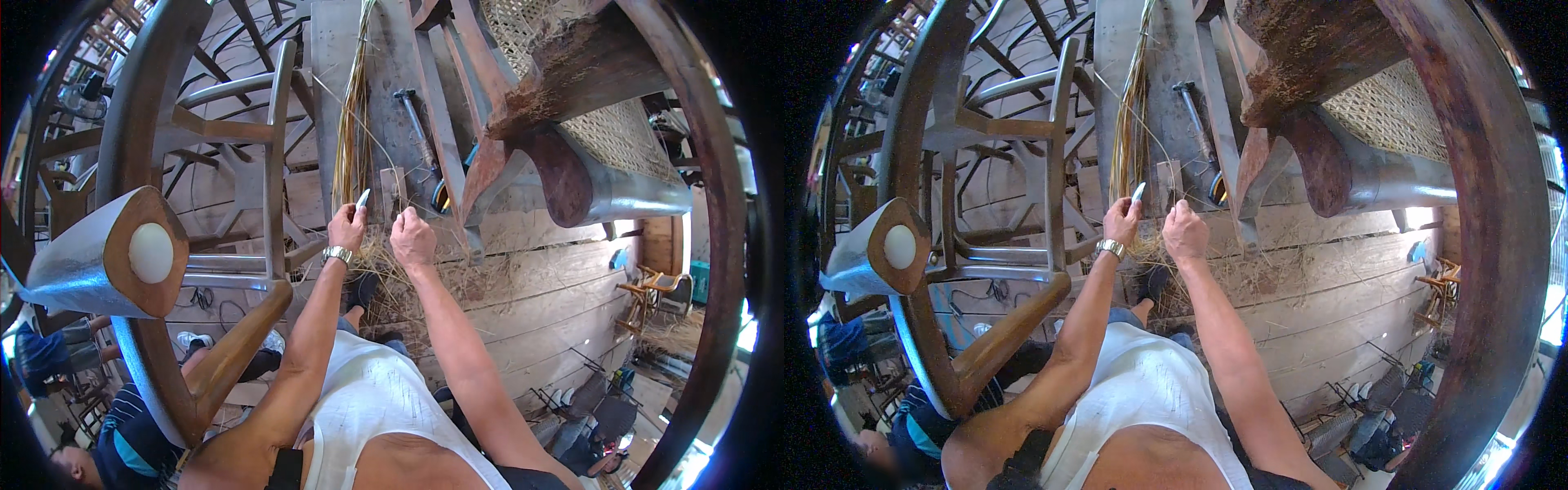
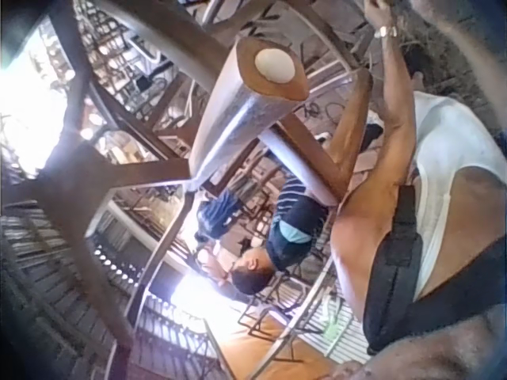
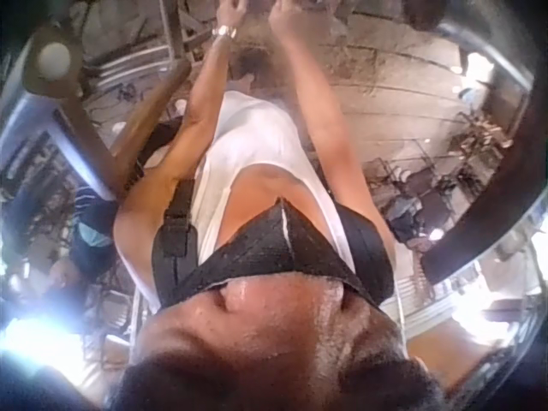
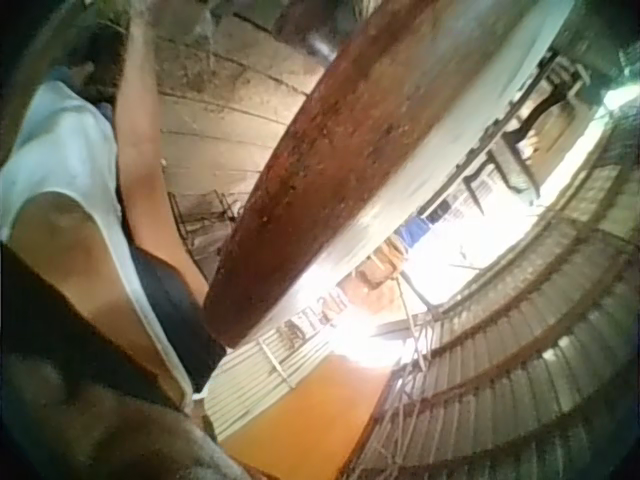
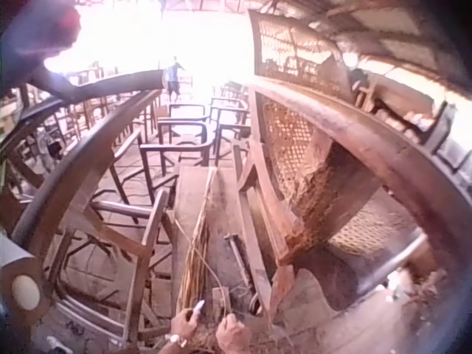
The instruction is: Weaving rattan strands into a chair frame and securing them with a hammer.
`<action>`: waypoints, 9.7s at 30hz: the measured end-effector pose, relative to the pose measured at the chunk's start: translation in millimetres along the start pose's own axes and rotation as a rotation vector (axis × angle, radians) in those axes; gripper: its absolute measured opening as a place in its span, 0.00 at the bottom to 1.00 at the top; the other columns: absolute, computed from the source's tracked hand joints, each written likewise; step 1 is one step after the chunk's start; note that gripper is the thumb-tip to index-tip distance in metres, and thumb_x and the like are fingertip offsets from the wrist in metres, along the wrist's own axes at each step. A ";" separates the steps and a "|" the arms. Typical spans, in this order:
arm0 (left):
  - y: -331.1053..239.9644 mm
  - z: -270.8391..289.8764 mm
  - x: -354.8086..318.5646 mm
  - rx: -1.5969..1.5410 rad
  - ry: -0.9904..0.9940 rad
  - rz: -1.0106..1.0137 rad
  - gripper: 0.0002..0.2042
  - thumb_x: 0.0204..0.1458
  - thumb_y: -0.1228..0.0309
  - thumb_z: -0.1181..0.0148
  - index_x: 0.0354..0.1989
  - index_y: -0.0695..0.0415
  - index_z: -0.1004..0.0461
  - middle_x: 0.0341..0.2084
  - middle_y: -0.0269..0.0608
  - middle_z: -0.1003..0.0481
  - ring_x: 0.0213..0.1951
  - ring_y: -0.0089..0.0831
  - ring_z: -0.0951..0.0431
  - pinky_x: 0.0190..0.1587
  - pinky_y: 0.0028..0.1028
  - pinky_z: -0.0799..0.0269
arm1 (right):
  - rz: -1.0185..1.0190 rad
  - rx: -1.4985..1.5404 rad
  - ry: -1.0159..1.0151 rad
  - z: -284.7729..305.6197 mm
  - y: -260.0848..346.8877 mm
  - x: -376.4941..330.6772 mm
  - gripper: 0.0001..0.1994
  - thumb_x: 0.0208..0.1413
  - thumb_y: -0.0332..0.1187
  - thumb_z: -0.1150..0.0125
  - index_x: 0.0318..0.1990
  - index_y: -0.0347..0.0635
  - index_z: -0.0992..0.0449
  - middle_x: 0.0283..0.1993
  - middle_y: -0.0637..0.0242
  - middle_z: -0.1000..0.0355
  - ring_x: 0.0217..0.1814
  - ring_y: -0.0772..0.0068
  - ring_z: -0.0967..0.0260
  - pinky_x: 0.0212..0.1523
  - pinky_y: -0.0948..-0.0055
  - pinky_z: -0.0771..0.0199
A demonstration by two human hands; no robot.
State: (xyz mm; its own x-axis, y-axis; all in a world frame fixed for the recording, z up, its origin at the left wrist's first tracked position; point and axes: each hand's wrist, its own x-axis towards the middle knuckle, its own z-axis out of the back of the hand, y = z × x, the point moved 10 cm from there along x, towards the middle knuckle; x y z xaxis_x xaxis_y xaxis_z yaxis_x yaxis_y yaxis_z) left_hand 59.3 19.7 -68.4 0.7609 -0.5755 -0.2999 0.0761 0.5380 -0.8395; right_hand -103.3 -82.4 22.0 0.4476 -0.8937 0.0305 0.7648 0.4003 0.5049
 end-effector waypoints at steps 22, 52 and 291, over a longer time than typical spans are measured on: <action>-39.4 -16.9 15.2 -0.184 0.116 -0.042 0.16 0.55 0.59 0.40 0.41 0.61 0.25 0.26 0.34 0.23 0.28 0.19 0.28 0.33 0.23 0.31 | -0.030 -0.032 -0.109 12.9 6.1 13.0 0.05 0.57 0.32 0.50 0.32 0.41 0.35 0.26 0.52 0.26 0.27 0.49 0.26 0.26 0.55 0.25; -71.3 -84.8 60.1 -0.530 0.638 0.319 0.44 0.49 0.26 0.70 0.51 0.55 0.26 0.41 0.27 0.22 0.17 0.16 0.39 0.20 0.19 0.45 | 0.031 -0.059 -0.031 -2.0 12.5 9.3 0.06 0.55 0.30 0.48 0.36 0.37 0.33 0.29 0.48 0.27 0.32 0.44 0.26 0.30 0.52 0.26; -819.5 -1323.9 -902.3 -0.196 2.481 -0.105 0.07 0.61 0.66 0.49 0.41 0.56 0.30 0.17 0.28 0.36 0.15 0.13 0.42 0.16 0.15 0.48 | -0.805 0.063 -1.249 1014.9 -1195.5 -429.0 0.03 0.61 0.29 0.47 0.38 0.41 0.27 0.21 0.70 0.37 0.22 0.82 0.40 0.25 0.77 0.37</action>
State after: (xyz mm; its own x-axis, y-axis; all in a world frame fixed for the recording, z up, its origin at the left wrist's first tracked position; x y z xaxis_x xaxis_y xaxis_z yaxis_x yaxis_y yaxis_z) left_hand -1542.8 -717.4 290.3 -0.9945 -0.0056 0.1043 -0.0919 0.5210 -0.8486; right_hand -1679.9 -383.1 280.8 -0.7776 -0.4702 0.4175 0.5722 -0.2538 0.7799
